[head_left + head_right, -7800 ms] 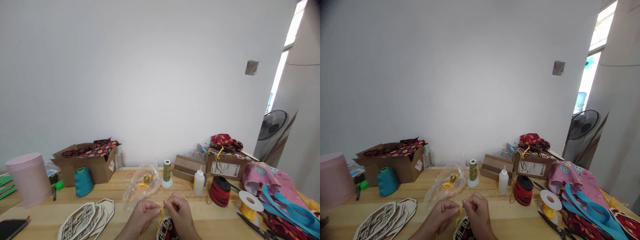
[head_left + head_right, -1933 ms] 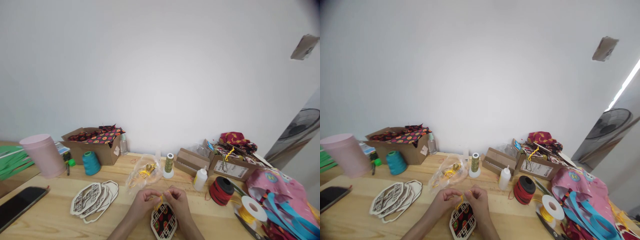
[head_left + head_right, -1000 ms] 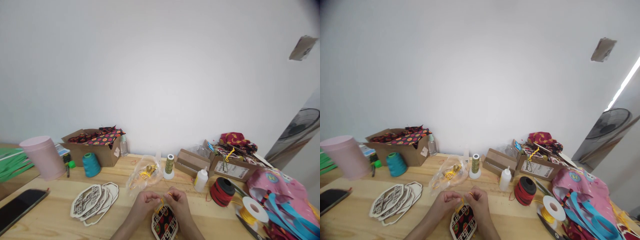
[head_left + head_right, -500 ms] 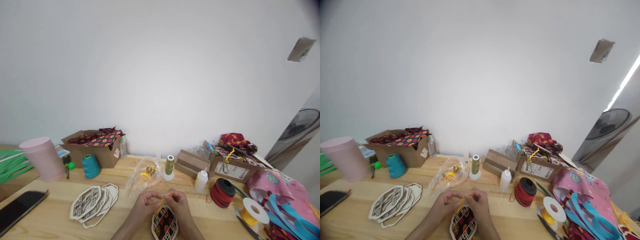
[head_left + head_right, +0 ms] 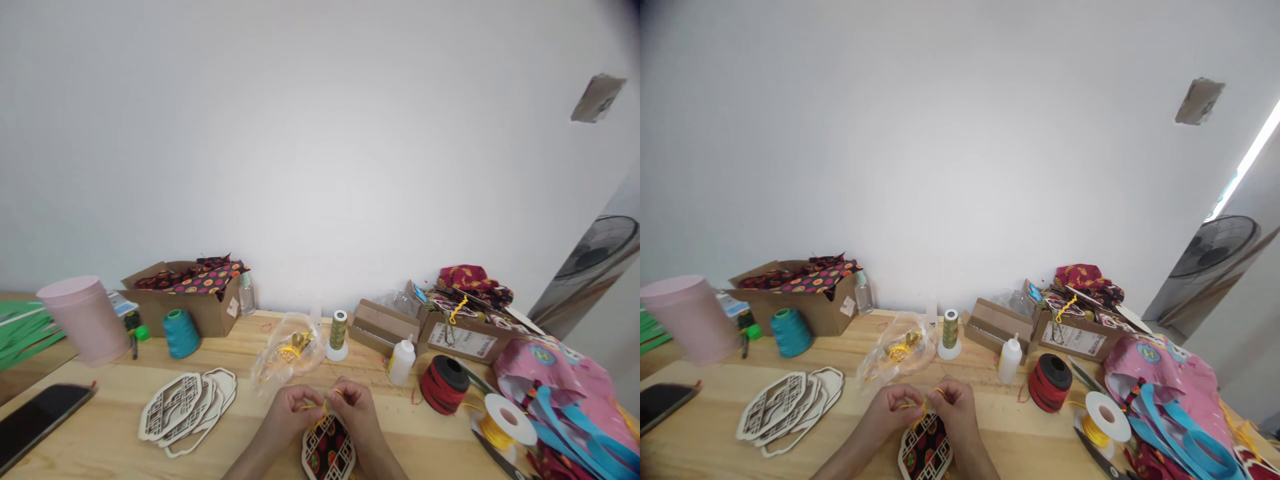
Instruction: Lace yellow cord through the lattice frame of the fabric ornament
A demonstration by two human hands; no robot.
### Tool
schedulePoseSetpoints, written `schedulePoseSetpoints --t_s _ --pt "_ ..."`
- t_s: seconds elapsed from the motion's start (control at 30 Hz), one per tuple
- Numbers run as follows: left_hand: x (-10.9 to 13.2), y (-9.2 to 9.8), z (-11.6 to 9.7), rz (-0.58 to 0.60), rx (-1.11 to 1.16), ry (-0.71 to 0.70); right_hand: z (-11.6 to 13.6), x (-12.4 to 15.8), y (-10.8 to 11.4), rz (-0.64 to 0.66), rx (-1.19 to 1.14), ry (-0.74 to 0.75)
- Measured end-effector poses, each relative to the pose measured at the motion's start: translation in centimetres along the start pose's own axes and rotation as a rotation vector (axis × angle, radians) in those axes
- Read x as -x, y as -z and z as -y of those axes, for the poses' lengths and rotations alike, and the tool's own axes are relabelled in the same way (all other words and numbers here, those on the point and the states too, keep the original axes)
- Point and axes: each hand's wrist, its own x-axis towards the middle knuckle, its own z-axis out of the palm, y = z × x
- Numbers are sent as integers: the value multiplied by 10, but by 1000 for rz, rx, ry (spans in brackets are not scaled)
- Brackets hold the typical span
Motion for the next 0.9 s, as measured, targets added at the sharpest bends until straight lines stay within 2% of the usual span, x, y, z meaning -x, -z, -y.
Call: schedulePoseSetpoints --t_s 0.27,0.43,0.73,0.9 --pt "-3 2 3 -27 47 24 2 0 -1 -47 5 -9" --pt "-1 2 1 30 75 50 2 0 -1 -76 23 -40" --pt "-1 3 2 30 102 19 -1 -1 0 -46 101 -28" --pt "0 2 -3 37 77 -5 7 3 -3 -8 157 -2"
